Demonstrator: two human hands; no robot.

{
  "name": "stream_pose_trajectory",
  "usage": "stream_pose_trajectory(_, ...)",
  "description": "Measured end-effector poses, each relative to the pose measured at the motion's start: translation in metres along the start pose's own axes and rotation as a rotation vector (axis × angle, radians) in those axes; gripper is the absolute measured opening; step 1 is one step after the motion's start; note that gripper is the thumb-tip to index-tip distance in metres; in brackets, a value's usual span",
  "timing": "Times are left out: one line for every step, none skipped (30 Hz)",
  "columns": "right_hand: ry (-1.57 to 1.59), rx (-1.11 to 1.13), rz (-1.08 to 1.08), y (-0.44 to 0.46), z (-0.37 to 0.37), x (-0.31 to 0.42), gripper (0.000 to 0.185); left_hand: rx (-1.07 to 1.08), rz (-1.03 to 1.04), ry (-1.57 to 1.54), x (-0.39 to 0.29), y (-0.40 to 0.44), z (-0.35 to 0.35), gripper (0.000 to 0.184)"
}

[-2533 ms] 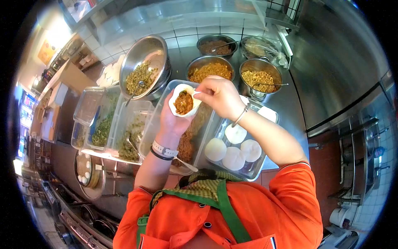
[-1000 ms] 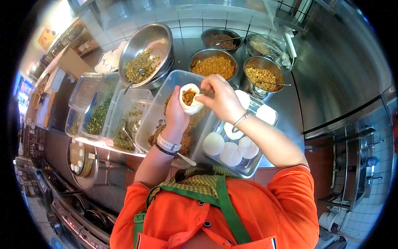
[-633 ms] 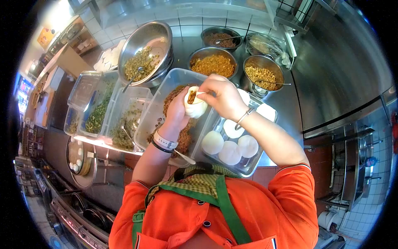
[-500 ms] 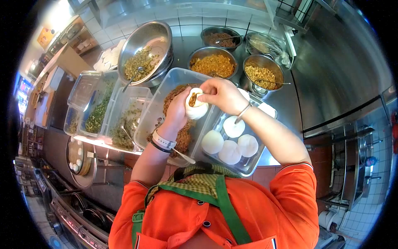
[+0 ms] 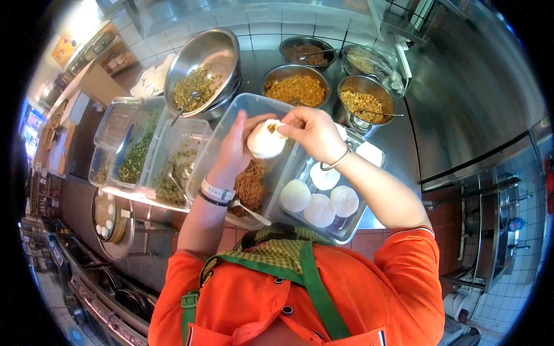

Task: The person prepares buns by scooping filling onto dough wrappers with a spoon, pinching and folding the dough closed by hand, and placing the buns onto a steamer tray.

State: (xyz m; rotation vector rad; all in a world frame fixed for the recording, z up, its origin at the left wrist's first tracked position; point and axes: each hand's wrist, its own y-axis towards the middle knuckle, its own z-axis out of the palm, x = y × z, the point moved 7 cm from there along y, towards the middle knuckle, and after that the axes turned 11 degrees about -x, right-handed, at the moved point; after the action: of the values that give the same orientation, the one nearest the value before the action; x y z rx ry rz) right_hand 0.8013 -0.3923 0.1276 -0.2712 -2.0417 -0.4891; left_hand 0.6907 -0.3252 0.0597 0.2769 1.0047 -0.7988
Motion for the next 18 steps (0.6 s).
stream_pose_trajectory(0.262, -0.053, 0.042, 0.003, 0.003, -0.014, 0.016, 0.030, 0.121, -0.057, -0.008, -0.005, -0.001, 0.047)
stream_pose_trajectory(0.266, -0.062, 0.034, 0.005, 0.009, -0.024, 0.016, 0.038, 0.125, -0.048, -0.001, -0.004, 0.004, 0.047)
stream_pose_trajectory(0.267, -0.080, 0.064, 0.004, 0.015, -0.035, 0.015, -0.089, 0.429, 0.016, -0.006, -0.006, 0.005, 0.046)
stream_pose_trajectory(0.266, -0.096, 0.095, 0.001, 0.019, -0.030, 0.014, -0.218, 0.733, 0.079, -0.018, -0.016, 0.006, 0.045)
stream_pose_trajectory(0.143, -0.068, 0.103, -0.005, 0.019, -0.020, 0.010, -0.279, 0.684, 0.025, -0.016, -0.013, 0.002, 0.044)
stream_pose_trajectory(0.145, -0.070, 0.103, -0.005, 0.016, -0.012, 0.010, -0.276, 0.683, 0.027, -0.018, -0.012, 0.000, 0.044)
stream_pose_trajectory(-0.045, -0.116, -0.229, -0.006, 0.010, 0.014, 0.009, -0.233, 0.562, -0.026, -0.015, -0.007, -0.002, 0.040)
stream_pose_trajectory(-0.235, -0.159, -0.557, -0.015, 0.010, 0.037, 0.008, -0.190, 0.438, -0.077, -0.008, -0.004, -0.003, 0.036)
stream_pose_trajectory(-0.230, -0.176, -0.651, -0.018, 0.009, 0.046, 0.009, -0.190, 0.432, -0.071, -0.007, -0.004, -0.003, 0.036)
stream_pose_trajectory(-0.225, -0.182, -0.647, -0.017, 0.009, 0.047, 0.009, -0.191, 0.374, -0.168, -0.004, -0.002, -0.003, 0.037)
stream_pose_trajectory(-0.201, -0.201, -0.523, -0.013, 0.007, 0.040, 0.010, -0.191, 0.317, -0.266, 0.000, -0.001, -0.004, 0.038)
stream_pose_trajectory(-0.178, -0.217, -0.401, -0.008, 0.003, 0.033, 0.012, -0.188, 0.317, -0.265, -0.001, -0.001, -0.002, 0.038)
stream_pose_trajectory(-0.179, -0.218, -0.401, -0.006, 0.001, 0.032, 0.012, -0.196, 0.282, -0.285, 0.000, -0.001, -0.002, 0.039)
stream_pose_trajectory(-0.140, -0.095, -0.228, -0.001, 0.005, 0.018, 0.012, -0.207, 0.246, -0.305, 0.003, -0.002, -0.002, 0.040)
stream_pose_trajectory(-0.098, 0.028, -0.055, -0.001, 0.011, 0.005, 0.013, -0.207, 0.244, -0.304, 0.004, -0.002, -0.002, 0.040)
stream_pose_trajectory(-0.096, 0.026, -0.055, -0.001, 0.010, 0.003, 0.013, -0.204, 0.227, -0.307, 0.006, -0.001, -0.003, 0.040)
stream_pose_trajectory(-0.158, -0.003, -0.234, -0.004, 0.009, 0.013, 0.013, -0.201, 0.209, -0.311, 0.008, 0.001, -0.003, 0.040)
stream_pose_trajectory(-0.221, -0.031, -0.410, -0.008, 0.009, 0.022, 0.014, -0.200, 0.206, -0.311, 0.007, 0.001, -0.002, 0.040)
